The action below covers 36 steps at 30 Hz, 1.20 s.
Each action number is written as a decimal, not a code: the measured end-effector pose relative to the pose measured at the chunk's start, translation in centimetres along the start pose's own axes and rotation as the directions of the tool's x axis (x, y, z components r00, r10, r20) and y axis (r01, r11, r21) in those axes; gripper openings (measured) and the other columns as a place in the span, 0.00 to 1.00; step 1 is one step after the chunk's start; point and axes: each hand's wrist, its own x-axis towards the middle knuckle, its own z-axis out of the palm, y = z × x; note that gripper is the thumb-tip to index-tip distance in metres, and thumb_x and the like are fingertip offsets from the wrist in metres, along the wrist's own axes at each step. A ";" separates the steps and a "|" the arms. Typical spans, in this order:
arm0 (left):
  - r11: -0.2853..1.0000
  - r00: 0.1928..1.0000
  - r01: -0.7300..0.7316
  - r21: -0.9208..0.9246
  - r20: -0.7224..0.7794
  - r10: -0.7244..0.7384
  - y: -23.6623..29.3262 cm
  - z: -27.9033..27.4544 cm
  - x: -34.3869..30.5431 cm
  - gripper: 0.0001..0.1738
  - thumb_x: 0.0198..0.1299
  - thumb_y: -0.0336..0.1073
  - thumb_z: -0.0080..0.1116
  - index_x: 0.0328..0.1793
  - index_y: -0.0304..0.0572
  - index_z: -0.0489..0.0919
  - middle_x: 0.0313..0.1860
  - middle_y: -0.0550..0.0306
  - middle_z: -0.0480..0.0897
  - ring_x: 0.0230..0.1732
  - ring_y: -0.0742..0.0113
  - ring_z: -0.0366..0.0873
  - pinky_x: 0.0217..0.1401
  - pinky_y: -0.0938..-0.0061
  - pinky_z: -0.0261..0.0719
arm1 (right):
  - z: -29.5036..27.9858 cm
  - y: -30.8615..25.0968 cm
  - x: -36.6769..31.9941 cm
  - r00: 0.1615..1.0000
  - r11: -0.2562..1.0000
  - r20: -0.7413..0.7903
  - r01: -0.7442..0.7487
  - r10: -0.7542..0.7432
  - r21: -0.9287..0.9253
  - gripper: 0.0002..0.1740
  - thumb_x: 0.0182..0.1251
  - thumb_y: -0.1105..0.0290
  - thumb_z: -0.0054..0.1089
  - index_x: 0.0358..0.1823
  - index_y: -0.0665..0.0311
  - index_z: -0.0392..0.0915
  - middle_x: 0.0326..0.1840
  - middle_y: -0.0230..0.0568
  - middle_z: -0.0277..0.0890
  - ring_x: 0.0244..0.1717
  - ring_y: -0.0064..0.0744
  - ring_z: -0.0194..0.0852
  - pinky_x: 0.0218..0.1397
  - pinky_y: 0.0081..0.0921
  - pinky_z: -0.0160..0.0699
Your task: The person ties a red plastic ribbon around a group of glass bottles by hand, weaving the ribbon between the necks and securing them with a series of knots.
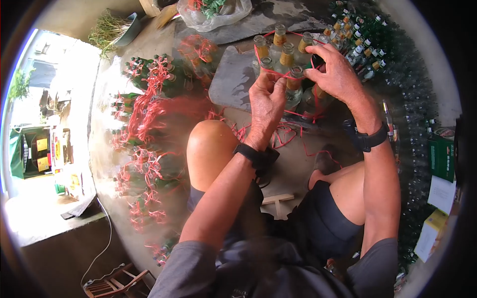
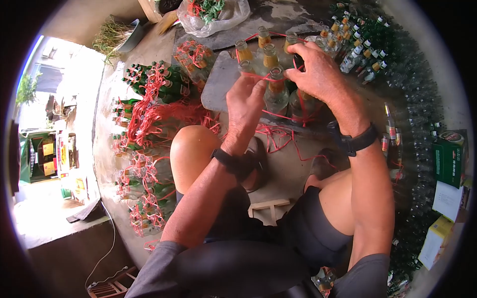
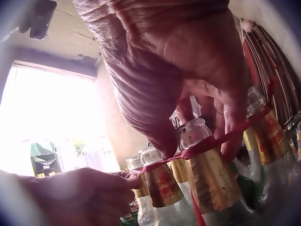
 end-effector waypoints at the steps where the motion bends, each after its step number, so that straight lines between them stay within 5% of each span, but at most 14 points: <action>1: 0.998 0.999 0.045 -0.031 -0.011 -0.046 0.0 0.0 0.0 0.07 0.75 0.30 0.62 0.50 0.31 0.83 0.34 0.62 0.87 0.33 0.81 0.77 0.36 0.77 0.76 | -0.2 -0.3 -0.1 0.999 0.999 -0.011 0.042 -0.043 -0.035 0.28 0.60 0.66 0.75 0.63 0.64 0.82 0.61 0.50 0.79 0.61 0.56 0.82 0.64 0.42 0.82; 6: 0.998 0.999 0.032 -0.046 -0.021 -0.033 -1.7 -0.2 0.8 0.11 0.74 0.34 0.63 0.46 0.30 0.86 0.30 0.64 0.84 0.32 0.80 0.76 0.35 0.78 0.73 | -0.6 -1.3 -0.2 0.992 0.981 0.013 0.126 -0.125 -0.150 0.25 0.64 0.72 0.71 0.63 0.65 0.82 0.63 0.48 0.79 0.65 0.52 0.80 0.70 0.40 0.78; 8: 0.990 0.993 0.115 -0.086 0.000 -0.116 -1.3 -0.2 1.0 0.11 0.73 0.34 0.64 0.45 0.30 0.87 0.29 0.64 0.84 0.31 0.79 0.76 0.34 0.76 0.74 | -0.3 -1.1 0.3 0.911 0.891 -0.101 0.360 -0.400 -0.277 0.18 0.65 0.76 0.65 0.56 0.64 0.85 0.56 0.43 0.82 0.57 0.52 0.82 0.64 0.44 0.82; 15: 0.981 0.985 0.167 -0.099 -0.036 -0.171 -0.6 0.1 1.3 0.13 0.68 0.36 0.66 0.44 0.31 0.90 0.29 0.63 0.86 0.30 0.77 0.74 0.34 0.76 0.71 | 0.4 -2.4 2.1 0.935 0.928 0.079 0.353 -0.345 -0.118 0.14 0.69 0.73 0.53 0.49 0.60 0.87 0.47 0.47 0.87 0.53 0.56 0.84 0.61 0.49 0.82; 19: 0.975 0.967 0.216 -0.051 -0.124 -0.221 -0.4 0.9 1.3 0.16 0.65 0.40 0.68 0.32 0.32 0.90 0.24 0.64 0.84 0.27 0.76 0.72 0.32 0.73 0.70 | 0.2 -3.5 2.9 0.933 0.950 0.298 0.258 -0.199 -0.175 0.17 0.69 0.74 0.49 0.51 0.64 0.86 0.48 0.53 0.88 0.51 0.55 0.86 0.59 0.46 0.82; 26: 0.954 0.938 0.287 -0.090 -0.173 -0.299 -0.6 1.0 1.6 0.19 0.62 0.43 0.71 0.28 0.33 0.89 0.23 0.62 0.81 0.25 0.73 0.71 0.29 0.71 0.67 | -0.8 -4.7 5.5 0.787 0.968 0.617 0.166 -0.015 -0.188 0.23 0.63 0.79 0.45 0.54 0.67 0.85 0.50 0.55 0.88 0.52 0.51 0.87 0.59 0.41 0.83; 27: 0.949 0.932 0.300 -0.101 -0.181 -0.314 -0.8 1.1 1.6 0.18 0.62 0.43 0.72 0.29 0.33 0.89 0.23 0.62 0.81 0.25 0.74 0.71 0.29 0.72 0.66 | -1.1 -5.8 5.2 0.827 0.982 0.561 0.086 0.025 -0.170 0.23 0.60 0.79 0.46 0.53 0.70 0.85 0.48 0.55 0.88 0.53 0.53 0.86 0.60 0.41 0.82; 31: 0.932 0.922 0.281 -0.230 -0.204 -0.328 -2.4 2.0 2.3 0.16 0.62 0.40 0.74 0.31 0.31 0.89 0.22 0.60 0.84 0.23 0.77 0.72 0.27 0.75 0.66 | -0.8 -4.2 7.2 0.684 0.970 0.726 0.221 -0.077 -0.105 0.22 0.57 0.79 0.46 0.50 0.74 0.85 0.46 0.56 0.87 0.51 0.54 0.85 0.60 0.41 0.81; 32: 0.926 0.913 0.287 -0.246 -0.221 -0.342 -2.8 2.1 2.5 0.16 0.61 0.39 0.74 0.30 0.31 0.88 0.21 0.59 0.84 0.23 0.77 0.73 0.26 0.75 0.67 | -0.6 -3.4 7.2 0.707 0.965 0.678 0.261 -0.199 0.011 0.20 0.59 0.78 0.48 0.48 0.71 0.86 0.39 0.55 0.88 0.43 0.44 0.87 0.51 0.39 0.81; 36: 0.910 0.885 0.345 -0.230 -0.243 -0.398 -2.0 2.0 2.2 0.20 0.61 0.42 0.75 0.24 0.32 0.86 0.19 0.58 0.83 0.19 0.76 0.72 0.21 0.73 0.65 | -1.4 -5.1 7.0 0.688 0.976 0.709 0.220 -0.155 0.000 0.20 0.61 0.83 0.48 0.51 0.71 0.85 0.45 0.52 0.86 0.50 0.46 0.84 0.59 0.37 0.80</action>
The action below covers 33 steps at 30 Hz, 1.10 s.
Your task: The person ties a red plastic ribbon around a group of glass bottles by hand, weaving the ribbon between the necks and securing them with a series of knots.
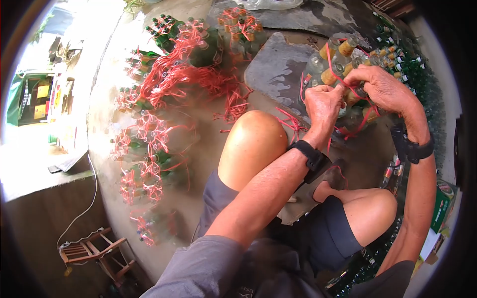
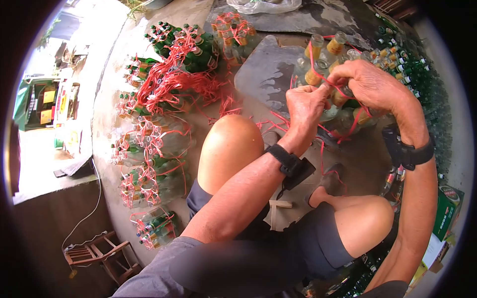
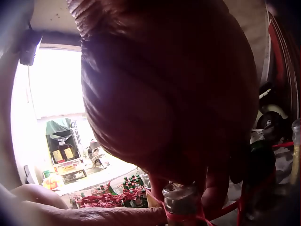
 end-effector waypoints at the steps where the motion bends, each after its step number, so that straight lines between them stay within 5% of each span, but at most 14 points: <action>1: 0.999 1.000 0.020 0.033 -0.017 -0.019 0.0 0.0 0.1 0.22 0.59 0.46 0.75 0.22 0.35 0.86 0.17 0.58 0.84 0.19 0.73 0.76 0.25 0.71 0.72 | 0.0 -0.3 -0.1 0.996 0.997 0.049 -0.080 0.079 0.016 0.20 0.62 0.86 0.48 0.52 0.72 0.84 0.48 0.49 0.83 0.53 0.47 0.82 0.62 0.36 0.79; 2: 0.997 0.999 0.041 0.066 -0.033 -0.039 0.1 0.0 0.1 0.23 0.57 0.50 0.75 0.19 0.38 0.86 0.14 0.58 0.84 0.18 0.70 0.80 0.29 0.68 0.78 | 0.1 -0.3 -0.2 0.996 0.997 0.052 -0.070 0.069 0.018 0.20 0.62 0.86 0.48 0.52 0.72 0.84 0.48 0.49 0.83 0.53 0.47 0.82 0.62 0.36 0.79; 4: 0.996 0.999 0.038 0.082 -0.038 -0.035 0.2 -0.1 0.0 0.24 0.57 0.51 0.75 0.19 0.38 0.86 0.14 0.58 0.84 0.18 0.69 0.80 0.29 0.68 0.78 | 0.3 0.0 -0.4 1.000 0.996 -0.024 0.013 -0.015 -0.091 0.22 0.62 0.85 0.47 0.54 0.70 0.84 0.47 0.54 0.86 0.50 0.52 0.85 0.58 0.39 0.80; 8: 0.993 0.999 0.031 0.111 -0.032 -0.028 0.6 -0.3 -0.3 0.27 0.58 0.55 0.77 0.19 0.39 0.87 0.14 0.58 0.83 0.18 0.67 0.81 0.30 0.65 0.79 | 1.1 -0.8 -0.1 0.993 0.987 -0.052 -0.113 0.108 -0.114 0.17 0.64 0.84 0.50 0.49 0.65 0.84 0.46 0.52 0.83 0.48 0.53 0.82 0.54 0.40 0.79; 11: 0.989 0.998 0.025 0.147 -0.059 -0.016 0.1 -0.2 0.0 0.29 0.58 0.59 0.77 0.19 0.39 0.87 0.13 0.58 0.82 0.18 0.66 0.81 0.30 0.63 0.79 | 1.0 -0.3 0.2 0.997 0.982 -0.064 -0.043 0.032 -0.182 0.13 0.65 0.82 0.52 0.46 0.64 0.83 0.41 0.51 0.80 0.44 0.54 0.80 0.48 0.42 0.77; 14: 0.995 1.000 -0.007 0.096 -0.026 0.009 0.3 -0.2 -0.2 0.30 0.62 0.54 0.77 0.21 0.34 0.86 0.15 0.59 0.82 0.18 0.75 0.74 0.22 0.71 0.69 | 0.4 -0.8 0.4 1.000 0.975 -0.015 -0.028 0.025 -0.220 0.09 0.67 0.80 0.56 0.44 0.64 0.82 0.38 0.50 0.77 0.41 0.54 0.78 0.45 0.44 0.74; 20: 0.993 1.000 0.022 0.120 -0.023 -0.019 0.4 -0.3 -0.4 0.27 0.63 0.52 0.76 0.22 0.35 0.86 0.15 0.59 0.82 0.18 0.75 0.75 0.22 0.70 0.71 | 0.5 -0.3 0.5 1.000 0.937 -0.006 0.026 -0.030 -0.349 0.08 0.66 0.76 0.61 0.45 0.62 0.82 0.44 0.51 0.76 0.47 0.62 0.78 0.48 0.50 0.75; 22: 0.986 0.999 0.013 0.167 -0.042 -0.006 0.1 0.0 -0.1 0.31 0.60 0.60 0.74 0.21 0.38 0.88 0.15 0.56 0.84 0.20 0.62 0.83 0.34 0.60 0.81 | 0.9 -0.5 0.2 0.996 0.895 -0.044 0.054 -0.081 -0.442 0.08 0.64 0.77 0.63 0.44 0.63 0.80 0.44 0.51 0.76 0.48 0.62 0.80 0.47 0.52 0.76; 33: 0.985 0.998 -0.050 0.168 -0.014 0.053 -0.7 0.1 0.0 0.30 0.61 0.58 0.75 0.23 0.34 0.87 0.17 0.48 0.83 0.22 0.57 0.83 0.35 0.55 0.80 | 0.1 -3.9 0.1 0.988 0.725 -0.009 0.107 -0.155 -0.680 0.09 0.57 0.76 0.69 0.39 0.63 0.82 0.40 0.48 0.80 0.45 0.55 0.86 0.48 0.49 0.84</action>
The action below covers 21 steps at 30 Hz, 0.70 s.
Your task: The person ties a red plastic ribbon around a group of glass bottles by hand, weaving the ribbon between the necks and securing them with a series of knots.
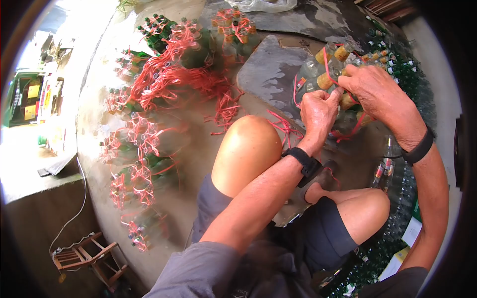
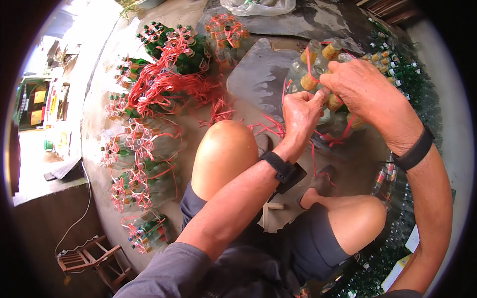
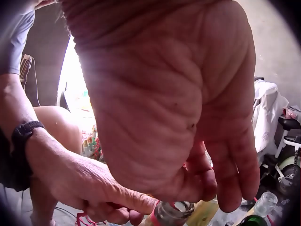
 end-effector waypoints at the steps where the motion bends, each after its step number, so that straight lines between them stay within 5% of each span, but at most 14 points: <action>1: 1.000 1.000 0.002 -0.016 0.007 -0.002 0.0 0.1 -0.1 0.31 0.60 0.58 0.75 0.23 0.34 0.87 0.17 0.47 0.83 0.22 0.56 0.83 0.34 0.54 0.80 | -0.1 0.0 0.0 1.000 0.999 -0.011 0.012 -0.012 -0.031 0.08 0.56 0.76 0.70 0.39 0.63 0.83 0.40 0.48 0.81 0.46 0.54 0.87 0.48 0.48 0.85; 17: 0.998 0.999 -0.012 0.069 0.049 0.008 0.4 -0.3 -0.1 0.28 0.63 0.55 0.72 0.31 0.31 0.89 0.21 0.45 0.85 0.26 0.60 0.85 0.39 0.57 0.82 | -1.0 3.0 1.3 0.991 0.967 0.135 0.055 -0.022 -0.248 0.05 0.54 0.77 0.66 0.33 0.66 0.84 0.39 0.46 0.81 0.43 0.55 0.86 0.46 0.48 0.87; 19: 0.998 0.998 -0.037 0.043 0.050 0.035 0.4 -0.3 -0.3 0.28 0.64 0.55 0.71 0.30 0.30 0.88 0.20 0.45 0.84 0.25 0.61 0.83 0.38 0.56 0.81 | -0.6 3.7 0.9 0.997 0.986 -0.053 0.048 -0.057 -0.158 0.06 0.45 0.75 0.70 0.26 0.68 0.84 0.34 0.55 0.84 0.40 0.58 0.87 0.43 0.46 0.86; 21: 0.998 0.998 -0.042 0.049 0.043 0.040 0.4 -0.3 -0.4 0.28 0.64 0.54 0.71 0.30 0.30 0.87 0.20 0.45 0.84 0.24 0.61 0.83 0.37 0.57 0.81 | -0.5 4.2 0.9 0.996 0.999 -0.072 0.051 -0.052 -0.019 0.06 0.46 0.76 0.68 0.26 0.69 0.81 0.32 0.54 0.82 0.37 0.58 0.85 0.42 0.44 0.84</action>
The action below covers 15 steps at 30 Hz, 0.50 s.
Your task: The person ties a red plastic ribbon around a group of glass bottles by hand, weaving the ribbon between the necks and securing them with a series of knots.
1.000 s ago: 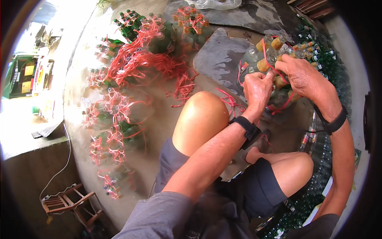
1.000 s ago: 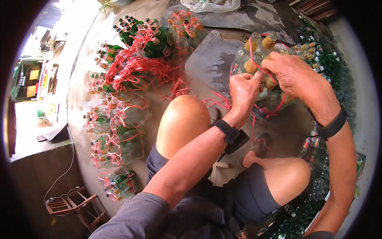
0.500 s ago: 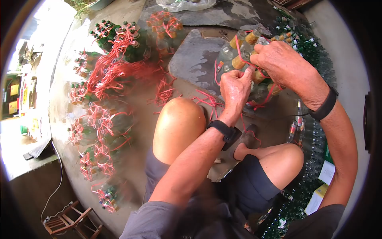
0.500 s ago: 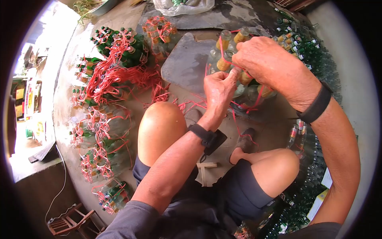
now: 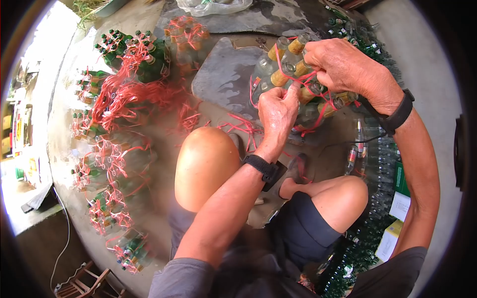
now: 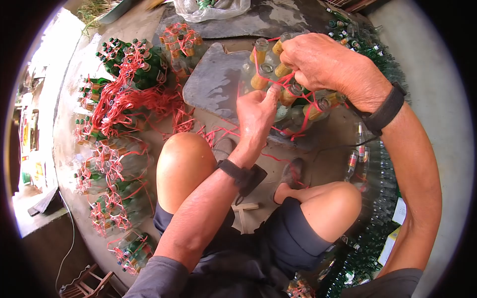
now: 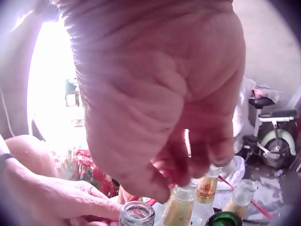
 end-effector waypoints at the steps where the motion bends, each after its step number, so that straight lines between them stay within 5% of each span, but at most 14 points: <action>1: 1.000 1.000 -0.010 0.009 -0.006 0.010 0.1 0.1 0.0 0.29 0.65 0.54 0.71 0.30 0.29 0.87 0.19 0.44 0.84 0.24 0.61 0.82 0.36 0.57 0.81 | -0.1 0.3 -0.1 1.000 0.990 -0.022 -0.008 0.011 0.138 0.05 0.46 0.77 0.66 0.26 0.69 0.79 0.30 0.53 0.81 0.34 0.57 0.82 0.40 0.42 0.83; 5: 1.000 1.000 -0.019 0.005 0.002 0.019 0.0 0.2 0.0 0.29 0.65 0.53 0.70 0.29 0.28 0.86 0.19 0.44 0.83 0.24 0.62 0.82 0.36 0.57 0.80 | 1.3 0.5 -0.8 0.988 0.902 -0.096 -0.066 0.118 0.426 0.06 0.51 0.78 0.63 0.27 0.69 0.74 0.25 0.47 0.76 0.29 0.45 0.78 0.36 0.37 0.77; 7: 1.000 1.000 -0.025 -0.008 -0.017 0.025 0.0 0.3 0.0 0.28 0.65 0.52 0.70 0.28 0.27 0.85 0.18 0.44 0.82 0.23 0.62 0.81 0.35 0.57 0.79 | 1.5 0.0 -1.4 0.964 0.690 0.042 -0.218 0.263 0.690 0.07 0.57 0.78 0.62 0.29 0.69 0.71 0.24 0.39 0.72 0.28 0.29 0.70 0.35 0.33 0.73; 10: 0.999 0.999 -0.032 0.006 -0.019 0.032 0.0 0.4 0.0 0.26 0.65 0.49 0.70 0.28 0.28 0.85 0.18 0.45 0.81 0.23 0.63 0.80 0.34 0.57 0.79 | 1.7 0.7 -2.0 0.951 0.636 0.108 -0.277 0.291 0.720 0.10 0.62 0.76 0.64 0.29 0.68 0.70 0.23 0.34 0.69 0.29 0.21 0.65 0.33 0.33 0.69; 15: 0.997 0.998 -0.062 -0.037 -0.011 0.061 0.4 0.6 -0.3 0.24 0.64 0.47 0.70 0.30 0.28 0.86 0.17 0.47 0.81 0.23 0.66 0.79 0.33 0.59 0.78 | 2.4 1.7 -2.3 0.956 0.669 0.090 -0.260 0.278 0.696 0.12 0.62 0.73 0.67 0.31 0.68 0.70 0.22 0.33 0.66 0.28 0.22 0.61 0.31 0.32 0.67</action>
